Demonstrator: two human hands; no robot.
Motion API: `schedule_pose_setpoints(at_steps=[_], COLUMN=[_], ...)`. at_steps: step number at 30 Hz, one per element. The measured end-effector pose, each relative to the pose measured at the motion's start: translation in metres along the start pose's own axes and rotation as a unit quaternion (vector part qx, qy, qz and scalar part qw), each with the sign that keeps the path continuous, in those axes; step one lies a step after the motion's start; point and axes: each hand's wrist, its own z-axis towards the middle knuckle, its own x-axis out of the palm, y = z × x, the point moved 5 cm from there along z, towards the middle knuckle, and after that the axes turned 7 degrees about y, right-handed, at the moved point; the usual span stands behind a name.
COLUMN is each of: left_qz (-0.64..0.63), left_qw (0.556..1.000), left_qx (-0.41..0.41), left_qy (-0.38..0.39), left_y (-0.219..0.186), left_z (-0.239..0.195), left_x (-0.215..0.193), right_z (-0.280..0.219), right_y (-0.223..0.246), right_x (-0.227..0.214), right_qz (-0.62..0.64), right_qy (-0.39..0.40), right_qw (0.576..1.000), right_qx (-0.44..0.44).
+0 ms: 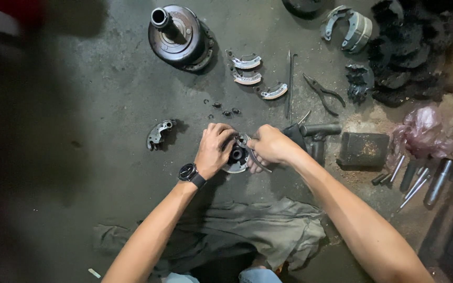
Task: Assembling mechanical components of a motorcycle clutch or brake assembly on a floor.
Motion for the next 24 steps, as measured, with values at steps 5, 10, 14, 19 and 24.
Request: schedule_pose_setpoints(at_steps=[5,10,14,19,24], left_qz=[0.007,0.011,0.022,0.025,0.035], left_qw=[1.000,1.000,1.000,1.000,0.999], left_qx=[0.002,0.009,0.012,0.012,0.016], left_qy=[0.005,0.004,0.002,0.006,0.002], left_y=[-0.001,-0.002,-0.004,-0.005,-0.003], left_z=[0.000,0.000,0.000,0.002,-0.002], left_x=[0.000,0.000,-0.002,-0.002,0.002], right_z=[-0.007,-0.006,-0.003,0.001,-0.009], right_y=[0.011,0.013,0.008,0.006,0.006], right_x=[0.003,0.000,0.000,-0.001,0.004], right_qz=[-0.035,-0.093,-0.095,-0.125,-0.125], right_qy=[-0.004,-0.021,-0.030,-0.039,-0.048], right_qw=[0.999,0.995,0.995,0.991,0.991], right_qx=[0.008,-0.003,-0.005,-0.009,-0.009])
